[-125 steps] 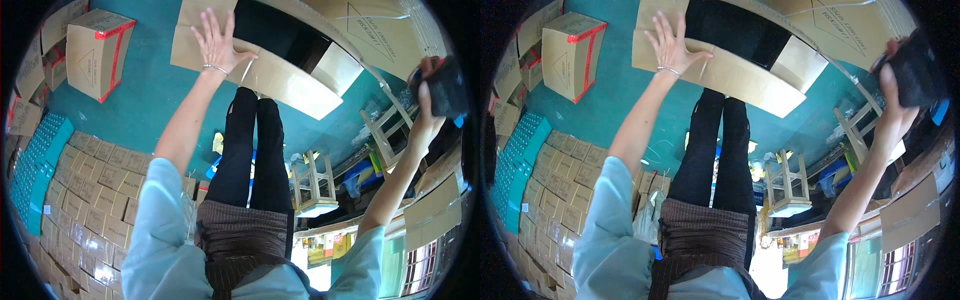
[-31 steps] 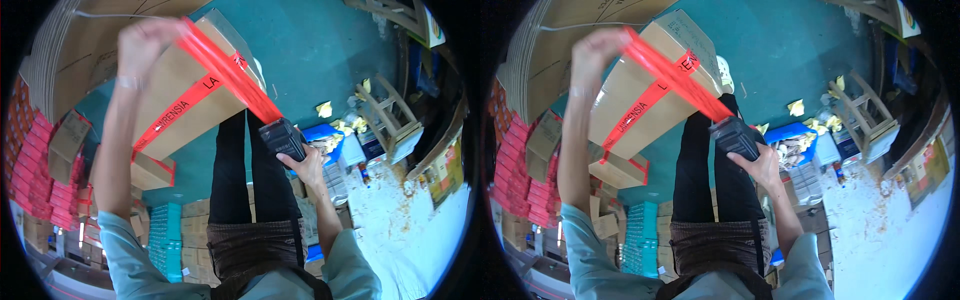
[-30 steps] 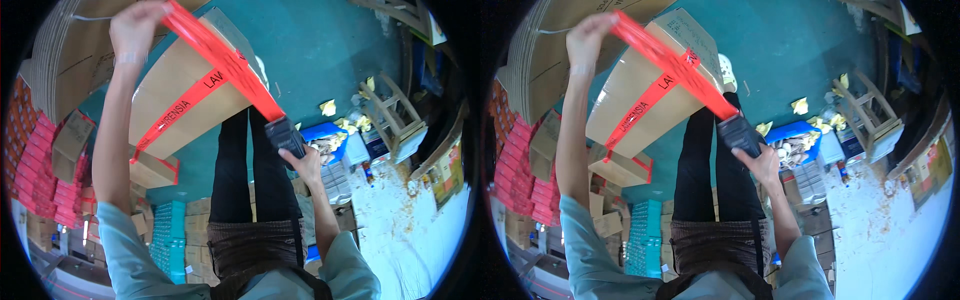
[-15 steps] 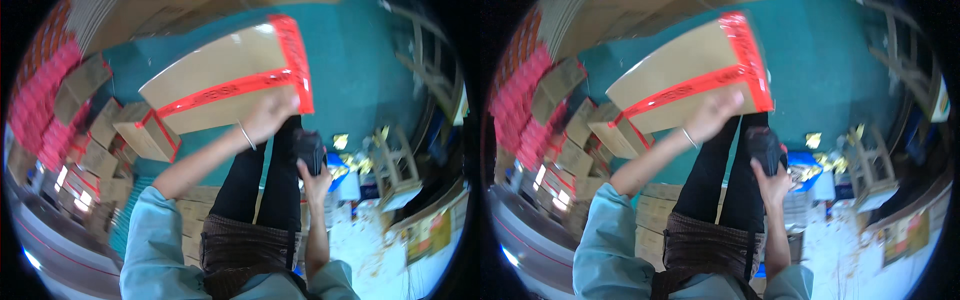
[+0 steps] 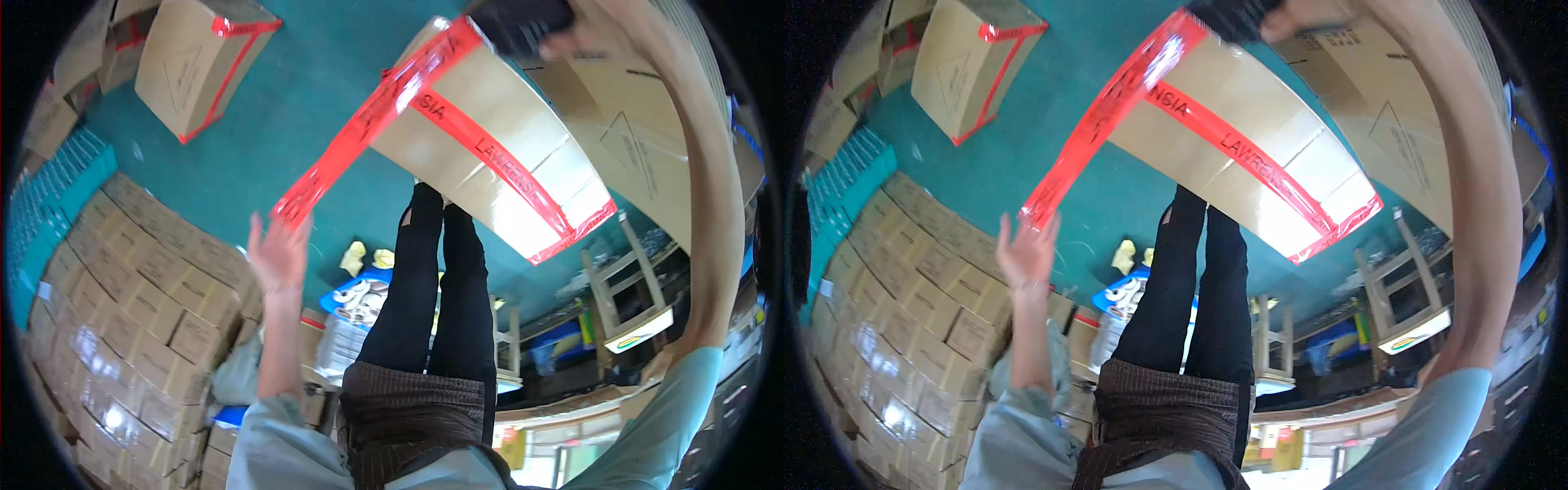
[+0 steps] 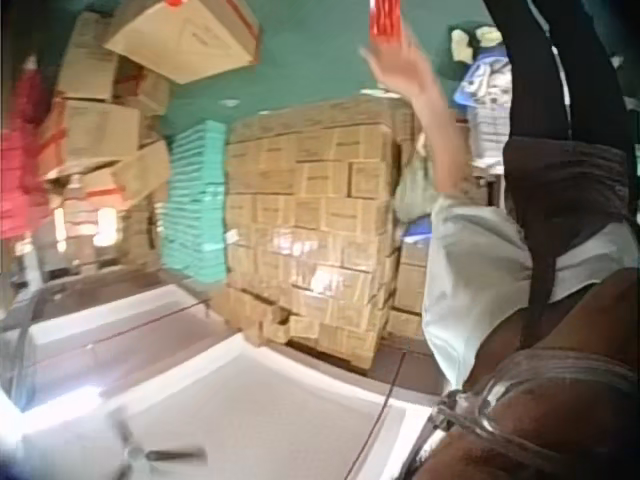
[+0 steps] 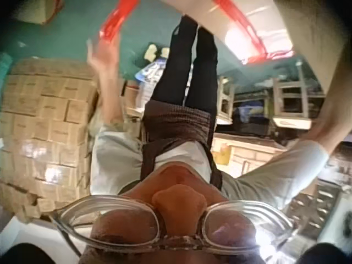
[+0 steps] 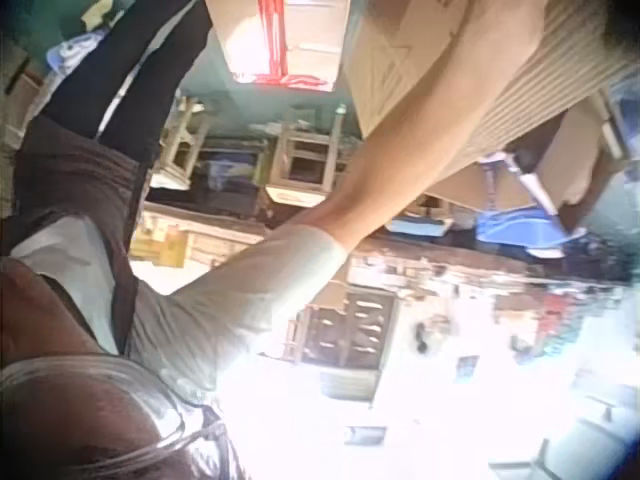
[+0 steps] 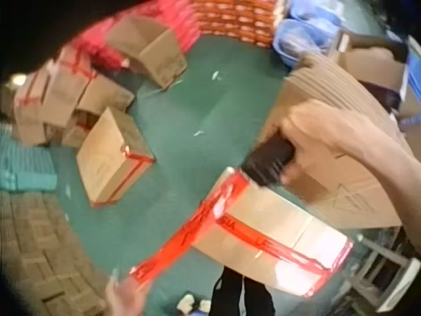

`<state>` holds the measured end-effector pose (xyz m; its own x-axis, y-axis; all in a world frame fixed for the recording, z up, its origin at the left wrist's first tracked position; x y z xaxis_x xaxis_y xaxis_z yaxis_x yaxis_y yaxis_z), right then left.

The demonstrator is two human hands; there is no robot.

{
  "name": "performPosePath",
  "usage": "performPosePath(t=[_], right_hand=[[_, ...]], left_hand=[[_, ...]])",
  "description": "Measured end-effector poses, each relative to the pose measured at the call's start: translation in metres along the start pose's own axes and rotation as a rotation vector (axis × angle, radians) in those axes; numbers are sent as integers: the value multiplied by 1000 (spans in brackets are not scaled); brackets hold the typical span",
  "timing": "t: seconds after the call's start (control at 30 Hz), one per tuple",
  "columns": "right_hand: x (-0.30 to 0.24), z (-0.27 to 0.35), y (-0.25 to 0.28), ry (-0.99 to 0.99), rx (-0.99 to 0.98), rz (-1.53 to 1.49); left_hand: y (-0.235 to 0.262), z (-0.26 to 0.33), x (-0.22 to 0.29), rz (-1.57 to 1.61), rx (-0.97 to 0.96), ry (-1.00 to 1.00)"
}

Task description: Taping multiple cardboard boxes using a handheld tape dispenser.

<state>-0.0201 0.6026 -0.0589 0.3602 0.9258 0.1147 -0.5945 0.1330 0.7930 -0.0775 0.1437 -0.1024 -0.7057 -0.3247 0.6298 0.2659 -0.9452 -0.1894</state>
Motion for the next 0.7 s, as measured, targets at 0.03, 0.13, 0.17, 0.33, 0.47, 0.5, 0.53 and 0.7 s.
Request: performPosePath(t=[0.03,0.13,0.17,0.33,0.47,0.5,0.53,0.7], right_hand=[[-19,-36,2,-40,3,117],[-90,-143,-54,21,-29,255],[-95,-159,-98,8,-63,350],[-2,-85,-185,-718,15,-753],[40,88,-266,-1284,264,-1124],[35,131,-277,-1385,297,-1273],[53,173,-310,-1367,452,-1569],[-9,317,-371,-1896,128,-1614]], left_hand=[[9,-30,-31,60,23,-10],[34,-156,-135,265,-55,136],[14,-155,-178,221,-15,75],[-37,-112,-183,-94,203,458],[-94,-112,-107,-1441,-421,-1243],[-130,-107,-110,-1601,-695,-1277],[-147,-120,-126,-1527,-817,-945],[-150,-84,-74,-1466,-714,-655]])
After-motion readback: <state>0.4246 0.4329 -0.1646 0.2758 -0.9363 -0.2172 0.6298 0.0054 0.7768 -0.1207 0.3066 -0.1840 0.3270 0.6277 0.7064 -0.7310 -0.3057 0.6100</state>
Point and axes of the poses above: each hand's wrist, its own z-axis away from the middle knuckle, its own y-axis out of the back of the hand, x = y × z, the point moved 4 cm from there along -z, towards the middle knuckle, and after that the axes turned 15 degrees about -y, right-handed, at the moved point
